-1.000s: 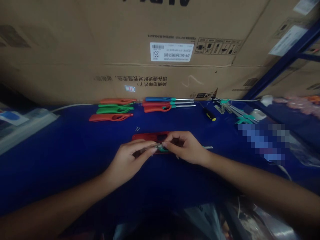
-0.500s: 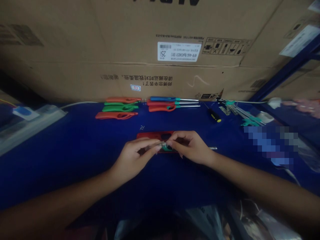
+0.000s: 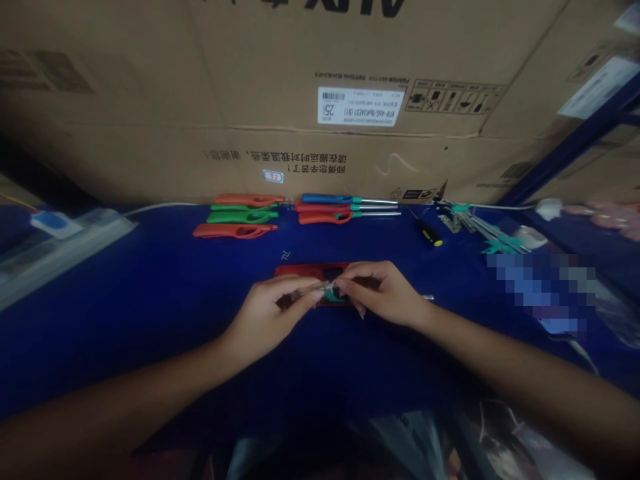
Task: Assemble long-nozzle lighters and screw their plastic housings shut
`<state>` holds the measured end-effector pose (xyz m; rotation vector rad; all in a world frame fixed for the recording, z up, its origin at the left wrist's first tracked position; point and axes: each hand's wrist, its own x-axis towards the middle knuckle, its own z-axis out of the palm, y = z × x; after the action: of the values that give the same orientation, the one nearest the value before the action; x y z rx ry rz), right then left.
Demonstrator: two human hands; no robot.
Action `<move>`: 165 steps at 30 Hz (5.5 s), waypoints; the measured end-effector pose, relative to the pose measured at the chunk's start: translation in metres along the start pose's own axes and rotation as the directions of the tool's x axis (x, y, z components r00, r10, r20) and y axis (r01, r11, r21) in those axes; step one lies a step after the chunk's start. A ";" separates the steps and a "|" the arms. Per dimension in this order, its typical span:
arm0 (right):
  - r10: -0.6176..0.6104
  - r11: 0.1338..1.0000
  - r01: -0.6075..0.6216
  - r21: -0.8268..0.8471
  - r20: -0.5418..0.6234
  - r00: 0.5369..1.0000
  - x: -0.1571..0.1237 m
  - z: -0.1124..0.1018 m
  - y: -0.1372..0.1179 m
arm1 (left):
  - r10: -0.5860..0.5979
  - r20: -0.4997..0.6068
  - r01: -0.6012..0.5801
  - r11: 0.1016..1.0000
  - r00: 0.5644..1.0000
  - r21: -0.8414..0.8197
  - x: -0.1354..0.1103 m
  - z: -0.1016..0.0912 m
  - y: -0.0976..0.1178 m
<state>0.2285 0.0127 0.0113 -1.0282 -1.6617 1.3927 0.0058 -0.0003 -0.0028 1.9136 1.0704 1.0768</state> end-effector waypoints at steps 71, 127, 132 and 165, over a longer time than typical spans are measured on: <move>-0.307 0.248 0.628 -0.738 0.555 0.773 -0.011 -0.021 -0.002 | -0.046 0.239 -0.037 0.943 0.970 0.330 0.008 -0.027 0.002; -0.286 0.432 0.427 -0.795 0.328 0.900 0.003 -0.042 0.002 | 0.100 0.476 -0.323 0.850 0.874 0.415 -0.004 -0.013 0.003; -0.251 0.404 0.372 -0.835 0.290 0.923 0.005 -0.049 0.004 | 0.115 0.512 -0.345 0.858 0.851 0.380 -0.005 -0.012 0.004; -0.139 0.868 0.174 -0.466 0.109 0.984 0.000 -0.040 -0.013 | 0.346 0.176 -0.388 0.809 0.922 0.442 0.008 -0.026 0.003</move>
<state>0.2633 0.0277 0.0302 -1.0823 -2.1542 0.9405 -0.0135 0.0096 0.0133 2.6223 0.9962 0.9782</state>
